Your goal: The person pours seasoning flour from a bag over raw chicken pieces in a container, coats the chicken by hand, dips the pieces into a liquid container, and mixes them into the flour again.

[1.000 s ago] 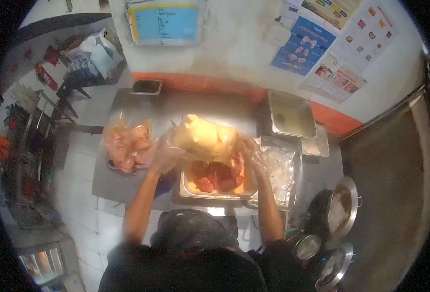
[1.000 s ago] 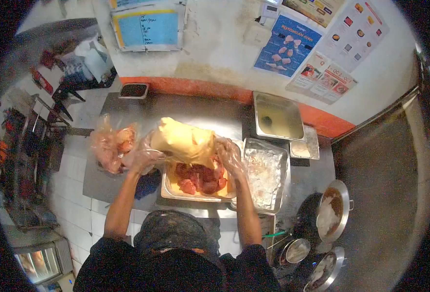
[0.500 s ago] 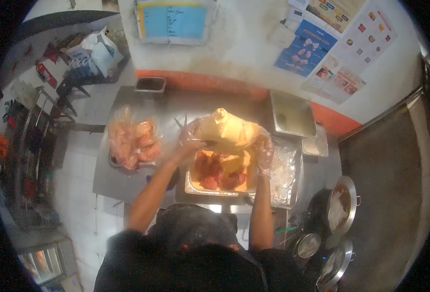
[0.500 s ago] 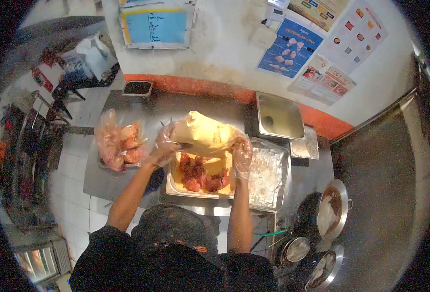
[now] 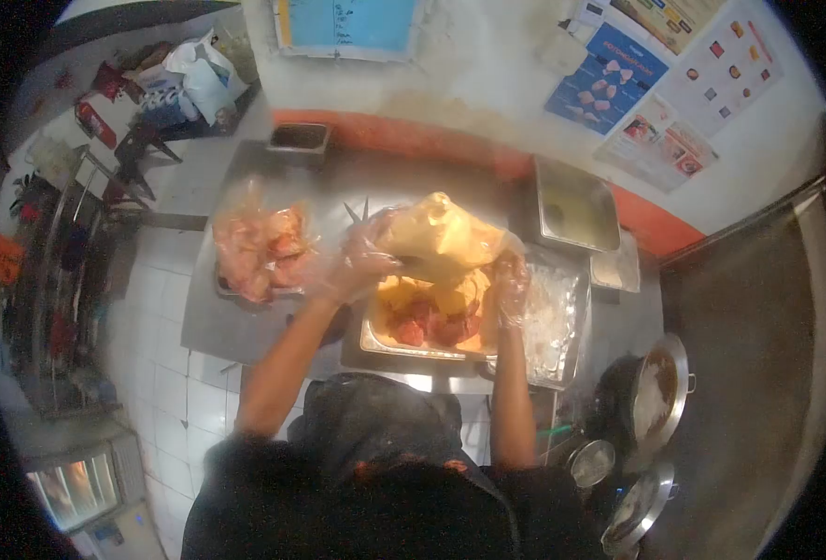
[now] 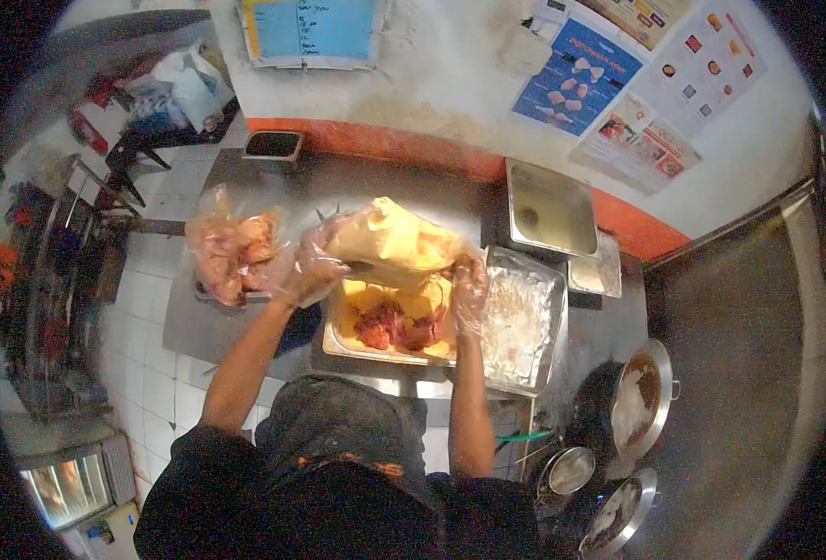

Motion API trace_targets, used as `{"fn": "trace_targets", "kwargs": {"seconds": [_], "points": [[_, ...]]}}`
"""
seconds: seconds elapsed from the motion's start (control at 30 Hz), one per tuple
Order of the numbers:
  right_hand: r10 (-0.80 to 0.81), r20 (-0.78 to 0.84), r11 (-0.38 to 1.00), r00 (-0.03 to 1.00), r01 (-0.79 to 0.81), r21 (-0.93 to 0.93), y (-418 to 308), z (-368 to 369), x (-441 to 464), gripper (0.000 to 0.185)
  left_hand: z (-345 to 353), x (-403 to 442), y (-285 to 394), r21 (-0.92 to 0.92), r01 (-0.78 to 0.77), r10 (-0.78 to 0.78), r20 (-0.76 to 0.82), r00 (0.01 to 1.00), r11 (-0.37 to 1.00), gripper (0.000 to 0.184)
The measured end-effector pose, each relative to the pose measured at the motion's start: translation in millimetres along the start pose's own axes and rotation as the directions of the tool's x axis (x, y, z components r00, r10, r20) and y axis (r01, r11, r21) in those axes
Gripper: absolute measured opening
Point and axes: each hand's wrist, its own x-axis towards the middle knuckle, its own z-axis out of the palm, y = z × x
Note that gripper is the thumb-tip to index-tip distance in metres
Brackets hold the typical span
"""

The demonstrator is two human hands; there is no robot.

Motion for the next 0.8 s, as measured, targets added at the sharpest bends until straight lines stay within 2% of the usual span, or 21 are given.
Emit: {"fn": "trace_targets", "kwargs": {"seconds": [0.03, 0.07, 0.1, 0.13, 0.2, 0.23, 0.3, 0.33, 0.37, 0.43, 0.47, 0.5, 0.53, 0.57, 0.6, 0.63, 0.67, 0.7, 0.73, 0.77, 0.8], "points": [[0.088, -0.043, 0.996, 0.995, -0.088, 0.009, -3.2, -8.2, -4.2, 0.018, 5.8, 3.2, -1.3, 0.112, 0.028, -0.028, -0.003, 1.0, 0.993, 0.074], [0.061, -0.077, 0.997, 0.995, -0.058, 0.046, -9.2, -14.0, -10.6, 0.018, 4.4, 4.4, -16.4, 0.278, -0.072, 0.055, 0.07, 0.996, 0.958, 0.069], [0.059, -0.079, 0.998, 0.995, -0.056, 0.043, -5.5, -18.0, -18.3, 0.018, 4.6, 3.2, -30.5, 0.274, -0.074, 0.057, 0.071, 0.996, 0.959, 0.069], [0.027, -0.092, 0.999, 0.995, -0.031, -0.039, 0.6, -20.4, -26.0, 0.018, 5.1, 0.4, -45.6, 0.291, 0.008, -0.011, 0.008, 1.0, 0.957, 0.069], [0.088, -0.08, 0.996, 0.993, -0.089, -0.009, -9.1, -15.6, -36.4, 0.019, 13.0, -5.6, 11.0, 0.188, 0.099, -0.106, 0.029, 0.994, 0.977, 0.067], [0.118, -0.075, 0.993, 0.99, -0.118, 0.006, -14.6, -13.1, -41.7, 0.02, 5.3, -6.8, 17.9, 0.191, 0.102, -0.109, 0.029, 0.994, 0.976, 0.067], [0.048, 0.131, 0.994, 0.99, -0.059, 0.087, 4.7, -4.6, -59.6, 0.02, -16.0, -17.9, 26.6, 0.51, -0.055, -0.007, 0.119, 0.993, 0.859, 0.064], [0.176, 0.129, 0.97, 0.976, -0.194, 0.147, -0.3, 5.7, -66.4, 0.021, -12.3, -19.6, 61.1, 0.554, -0.065, -0.019, 0.144, 0.989, 0.83, 0.062], [0.177, 0.132, 0.969, 0.975, -0.196, 0.148, 9.3, 10.1, -67.2, 0.021, -16.5, -22.7, 59.6, 0.556, -0.062, -0.021, 0.142, 0.99, 0.829, 0.062], [0.129, 0.107, 0.992, 0.986, -0.129, -0.002, 41.6, 15.7, -69.9, 0.025, -26.0, -38.0, 53.2, 0.399, 0.106, -0.129, 0.03, 0.991, 0.911, 0.06], [0.105, 0.114, 0.962, 0.988, -0.072, -0.262, 45.7, 9.0, -72.2, 0.03, -24.5, -45.1, 42.1, 0.395, 0.114, -0.133, 0.022, 0.991, 0.912, 0.06], [0.107, 0.119, 0.961, 0.987, -0.072, -0.266, 49.6, 2.8, -73.2, 0.03, -23.3, -51.0, 24.9, 0.373, 0.139, -0.14, -0.023, 0.99, 0.917, 0.061], [0.177, 0.046, 0.949, 0.983, -0.158, -0.274, 47.4, -1.3, -71.3, 0.031, -22.1, -54.4, 10.2, 0.352, 0.159, -0.145, -0.067, 0.987, 0.922, 0.061], [0.243, -0.032, 0.931, 0.97, -0.242, -0.273, 45.4, -4.4, -68.3, 0.031, -13.8, -52.9, 2.0, 0.351, 0.157, -0.141, -0.069, 0.988, 0.923, 0.061], [0.307, -0.112, 0.908, 0.945, -0.327, -0.263, 43.6, -7.0, -65.9, 0.032, -0.6, -48.8, -7.8, 0.243, 0.164, -0.16, -0.038, 0.986, 0.956, 0.066], [0.309, -0.116, 0.906, 0.944, -0.33, -0.265, 44.1, -12.7, -66.8, 0.032, 9.3, -47.0, -17.3, 0.13, 0.178, -0.179, -0.002, 0.984, 0.975, 0.071], [0.256, -0.131, 0.96, 0.958, -0.267, -0.08, 45.1, -19.4, -68.5, 0.032, 12.4, -44.1, -30.2, 0.127, 0.179, -0.181, 0.003, 0.983, 0.976, 0.071], [0.195, -0.153, 0.978, 0.969, -0.18, 0.107, 47.6, -23.4, -66.5, 0.032, 13.9, -35.9, -43.3, 0.208, 0.073, -0.093, 0.087, 0.992, 0.975, 0.073], [0.18, -0.186, 0.981, 0.966, -0.163, 0.102, 75.1, -17.2, -70.1, 0.028, 15.1, -32.0, -49.3, 0.28, -0.036, -0.015, 0.178, 0.984, 0.959, 0.075], [0.187, -0.196, 0.98, 0.963, -0.17, 0.102, 94.7, -14.7, -80.8, 0.028, 11.0, -38.9, -49.6, 0.278, -0.032, -0.022, 0.189, 0.982, 0.96, 0.075], [-0.071, -0.151, 0.9, 0.986, -0.002, -0.436, 111.0, -11.2, -86.7, 0.032, 0.0, -45.3, -48.6, 0.254, 0.122, -0.154, 0.112, 0.982, 0.96, 0.073]]}}
